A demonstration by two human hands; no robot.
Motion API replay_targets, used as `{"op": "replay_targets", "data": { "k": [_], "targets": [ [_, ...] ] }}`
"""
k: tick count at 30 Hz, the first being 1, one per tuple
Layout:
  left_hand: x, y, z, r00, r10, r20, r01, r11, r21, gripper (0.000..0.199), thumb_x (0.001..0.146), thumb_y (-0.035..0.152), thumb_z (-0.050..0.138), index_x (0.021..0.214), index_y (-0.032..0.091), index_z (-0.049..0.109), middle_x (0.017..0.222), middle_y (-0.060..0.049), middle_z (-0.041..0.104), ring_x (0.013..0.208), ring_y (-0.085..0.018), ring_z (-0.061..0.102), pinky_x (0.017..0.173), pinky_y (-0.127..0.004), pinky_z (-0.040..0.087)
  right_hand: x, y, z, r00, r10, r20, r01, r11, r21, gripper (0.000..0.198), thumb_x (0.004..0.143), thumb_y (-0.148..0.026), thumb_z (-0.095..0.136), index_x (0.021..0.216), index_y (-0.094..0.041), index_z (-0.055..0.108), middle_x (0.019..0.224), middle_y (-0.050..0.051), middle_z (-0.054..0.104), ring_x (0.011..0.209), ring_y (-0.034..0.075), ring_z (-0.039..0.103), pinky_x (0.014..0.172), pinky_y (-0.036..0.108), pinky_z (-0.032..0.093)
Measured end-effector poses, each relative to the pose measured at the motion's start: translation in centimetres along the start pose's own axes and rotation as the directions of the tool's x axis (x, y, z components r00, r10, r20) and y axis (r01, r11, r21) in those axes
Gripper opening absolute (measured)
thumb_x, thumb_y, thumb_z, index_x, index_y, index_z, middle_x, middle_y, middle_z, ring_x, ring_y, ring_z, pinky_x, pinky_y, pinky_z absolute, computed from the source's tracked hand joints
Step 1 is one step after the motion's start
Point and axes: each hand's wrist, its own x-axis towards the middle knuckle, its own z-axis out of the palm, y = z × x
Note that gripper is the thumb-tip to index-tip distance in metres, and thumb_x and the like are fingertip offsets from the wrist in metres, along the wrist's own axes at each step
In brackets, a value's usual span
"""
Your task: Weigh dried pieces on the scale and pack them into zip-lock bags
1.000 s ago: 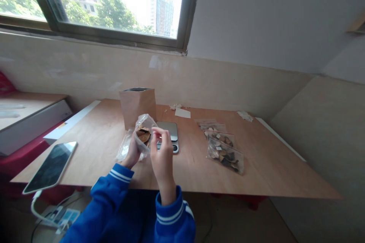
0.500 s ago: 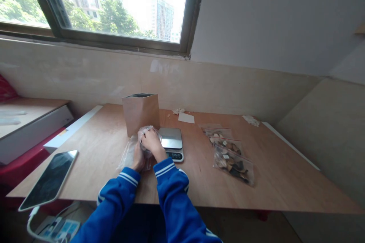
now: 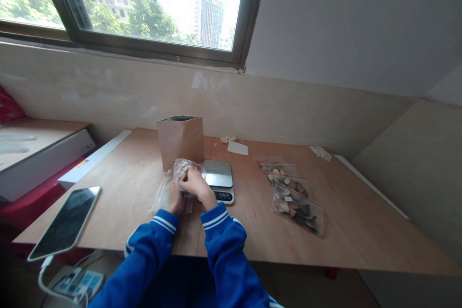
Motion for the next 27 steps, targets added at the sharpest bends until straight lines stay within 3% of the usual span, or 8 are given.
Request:
{"op": "replay_targets", "data": {
  "k": [3,6,10,17,20,24,27],
  "targets": [
    [0.1,0.0,0.1,1.0,-0.004,-0.006,0.004,1.0,-0.014,0.027,0.086,0.033,0.052,0.1,0.015,0.067,0.1,-0.009,0.072,0.101,-0.027,0.066,0.094,-0.041,0.05,-0.3,0.1,-0.2,0.993,0.068,0.096,-0.067,0.998,-0.011,0.021,0.066,-0.019,0.068,0.084,-0.019,0.058,0.088,0.005,0.06,0.089,0.022,0.056,0.081,0.032,0.046],
    [0.3,-0.2,0.0,1.0,-0.012,-0.006,0.012,1.0,-0.023,0.029,0.088,0.034,0.051,0.103,0.015,0.067,0.103,-0.008,0.072,0.101,-0.025,0.067,0.096,-0.04,0.049,-0.8,0.1,-0.2,0.997,0.07,0.043,-0.071,0.997,0.027,0.031,0.064,-0.018,0.07,0.091,-0.021,0.056,0.093,0.004,0.057,0.099,0.024,0.052,0.087,0.035,0.044],
    [0.4,-0.3,-0.2,0.999,-0.039,-0.031,0.038,0.999,-0.02,0.032,0.091,0.038,0.047,0.104,0.018,0.067,0.105,-0.008,0.072,0.101,-0.023,0.067,0.095,-0.037,0.049,-1.4,0.3,0.1,0.999,0.051,0.016,-0.052,0.994,0.1,0.023,0.071,-0.017,0.064,0.091,-0.021,0.053,0.092,0.003,0.056,0.098,0.022,0.052,0.087,0.036,0.044],
    [0.2,-0.2,-0.1,0.999,-0.048,-0.005,0.048,0.998,-0.039,0.04,0.092,0.046,0.045,0.107,0.016,0.066,0.109,-0.01,0.071,0.104,-0.022,0.066,0.098,-0.036,0.047,-1.7,0.6,1.2,0.999,0.04,-0.018,-0.04,0.999,-0.013,0.02,0.083,-0.02,0.057,0.102,-0.017,0.054,0.109,0.012,0.055,0.112,0.026,0.049,0.103,0.043,0.035],
    [0.1,-0.1,-0.1,0.998,-0.061,-0.023,0.06,0.996,-0.067,0.042,0.093,0.045,0.043,0.107,0.013,0.066,0.106,-0.011,0.071,0.102,-0.022,0.067,0.097,-0.037,0.048,-1.6,0.6,1.5,0.999,-0.006,-0.039,0.007,0.999,0.035,0.021,0.086,-0.018,0.052,0.107,-0.016,0.053,0.11,0.013,0.056,0.108,0.024,0.051,0.099,0.04,0.039],
    [0.2,-0.1,0.0,0.998,-0.061,-0.034,0.058,0.995,-0.086,0.037,0.092,0.04,0.046,0.103,0.012,0.067,0.102,-0.01,0.072,0.098,-0.022,0.067,0.094,-0.035,0.05,-1.5,0.4,1.3,0.993,-0.091,-0.077,0.098,0.99,0.105,0.01,0.085,-0.018,0.051,0.094,-0.02,0.055,0.1,0.007,0.057,0.095,0.02,0.055,0.09,0.035,0.045],
    [0.4,-0.3,-0.1,0.997,-0.07,-0.04,0.066,0.992,-0.106,0.039,0.094,0.041,0.04,0.101,0.014,0.068,0.099,-0.009,0.073,0.094,-0.02,0.068,0.09,-0.032,0.052,-1.3,0.4,0.8,0.982,-0.058,-0.179,0.09,0.98,0.178,0.002,0.087,-0.022,0.049,0.087,-0.021,0.051,0.092,0.005,0.056,0.088,0.019,0.055,0.083,0.034,0.047]
  ]
}}
